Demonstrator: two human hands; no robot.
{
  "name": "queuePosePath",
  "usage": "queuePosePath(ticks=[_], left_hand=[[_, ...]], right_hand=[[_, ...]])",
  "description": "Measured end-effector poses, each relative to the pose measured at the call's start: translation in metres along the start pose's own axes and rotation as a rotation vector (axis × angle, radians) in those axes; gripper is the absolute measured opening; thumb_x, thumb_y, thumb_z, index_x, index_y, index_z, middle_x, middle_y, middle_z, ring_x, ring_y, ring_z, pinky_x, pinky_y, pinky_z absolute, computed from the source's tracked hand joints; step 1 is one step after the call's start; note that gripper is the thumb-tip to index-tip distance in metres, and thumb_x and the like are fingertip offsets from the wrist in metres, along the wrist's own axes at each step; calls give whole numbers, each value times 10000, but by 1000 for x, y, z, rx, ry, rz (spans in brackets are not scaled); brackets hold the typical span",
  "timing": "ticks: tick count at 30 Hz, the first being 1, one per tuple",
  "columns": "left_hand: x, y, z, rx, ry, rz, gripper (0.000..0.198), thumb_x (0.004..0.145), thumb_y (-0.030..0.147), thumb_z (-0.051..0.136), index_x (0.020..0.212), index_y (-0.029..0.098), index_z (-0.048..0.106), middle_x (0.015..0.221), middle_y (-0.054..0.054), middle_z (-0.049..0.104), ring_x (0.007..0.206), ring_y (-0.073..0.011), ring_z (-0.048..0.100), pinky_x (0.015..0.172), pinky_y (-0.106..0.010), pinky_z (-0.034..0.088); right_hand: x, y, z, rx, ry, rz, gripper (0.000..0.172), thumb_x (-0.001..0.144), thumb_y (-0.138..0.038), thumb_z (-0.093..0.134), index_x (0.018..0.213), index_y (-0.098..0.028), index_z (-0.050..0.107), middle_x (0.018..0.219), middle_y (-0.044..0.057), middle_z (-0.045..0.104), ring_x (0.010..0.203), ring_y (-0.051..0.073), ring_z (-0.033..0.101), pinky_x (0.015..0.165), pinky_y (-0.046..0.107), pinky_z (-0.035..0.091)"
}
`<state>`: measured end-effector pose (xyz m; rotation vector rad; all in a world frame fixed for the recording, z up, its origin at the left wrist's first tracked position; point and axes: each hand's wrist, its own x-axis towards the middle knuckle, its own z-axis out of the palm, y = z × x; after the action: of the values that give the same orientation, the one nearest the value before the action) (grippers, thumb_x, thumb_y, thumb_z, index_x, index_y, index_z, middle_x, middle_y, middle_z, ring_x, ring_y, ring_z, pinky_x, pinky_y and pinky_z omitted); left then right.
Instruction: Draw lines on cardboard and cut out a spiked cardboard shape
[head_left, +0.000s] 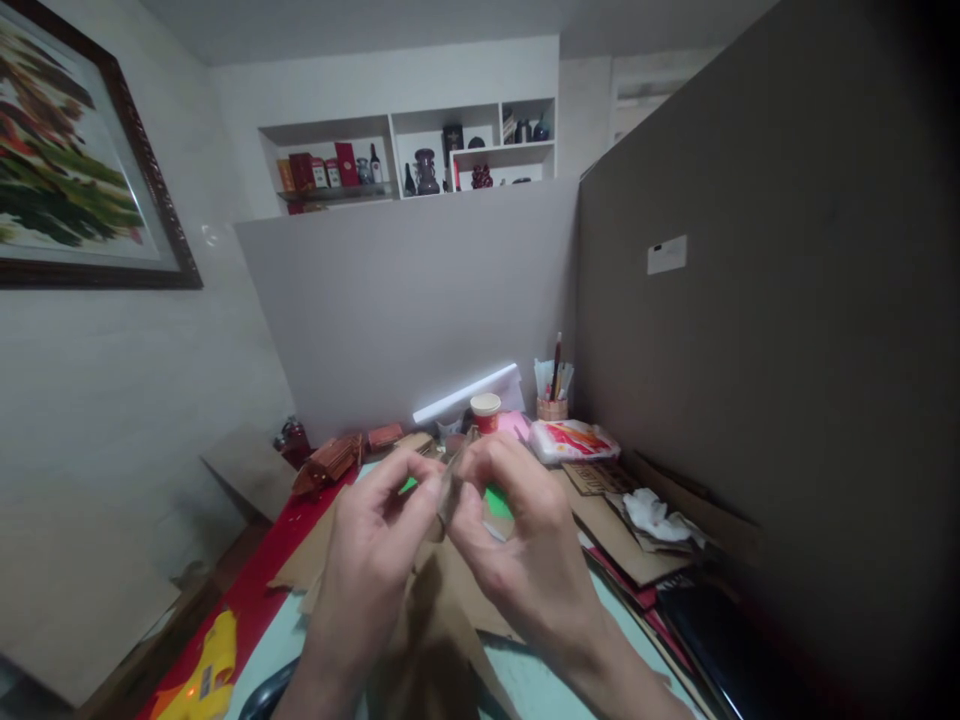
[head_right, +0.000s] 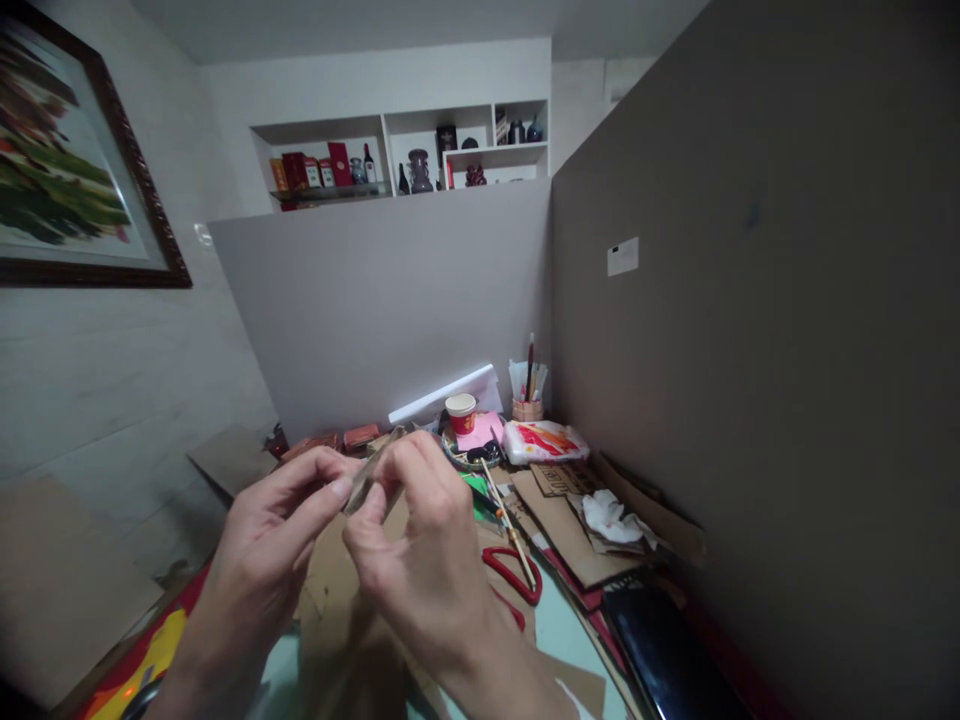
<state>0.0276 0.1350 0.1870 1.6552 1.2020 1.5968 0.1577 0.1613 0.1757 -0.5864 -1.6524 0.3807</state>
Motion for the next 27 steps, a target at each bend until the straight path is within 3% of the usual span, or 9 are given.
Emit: queuePosePath(ticks=[7,15,18,21,23,27], left_hand=[[-2,-2,-1,-19,25,25,196,943,344,619,789,228,652,850,19,654,814,-156,590,682,-253,417],[-1,-1,3,214,26,353,174,968,197,554,822,246,634,892,30,652,878,-120,604,750,-178,450],[-2,1,5,203,66,372,180,962,183,551,799,235,607,874,30,643,825,-113,589,705,-186,440],[-4,2,6,211,35,373,186,957,171,548,787,229,598,876,25,640,810,-113,595,692,-194,450],[-5,2,7,202,5,366,178,952,164,554,792,228,600,884,22,642,818,-120,607,707,-203,466],[-5,1,10,130,54,316,196,945,174,566,762,231,608,892,14,659,874,-137,618,739,-207,462]], right_hand=[[3,-3,-2,38,-9,46,133,834,-92,487,766,-204,466,815,14,503,757,167,509,691,314,415],[5,2,-10,78,-100,203,240,996,-298,543,784,-224,457,802,-27,501,758,157,503,698,309,385],[5,1,-13,73,-131,179,250,1023,-248,487,777,-223,450,810,-29,491,771,152,492,712,306,372],[5,-2,-13,52,-128,145,251,1000,-186,466,753,-219,439,804,-24,477,751,152,474,698,312,357],[5,-4,-11,49,-94,149,244,973,-161,472,741,-220,426,796,-23,467,741,155,462,687,315,346],[4,-5,-7,98,-7,205,230,912,-157,500,711,-227,410,772,-22,472,735,161,463,688,321,350]])
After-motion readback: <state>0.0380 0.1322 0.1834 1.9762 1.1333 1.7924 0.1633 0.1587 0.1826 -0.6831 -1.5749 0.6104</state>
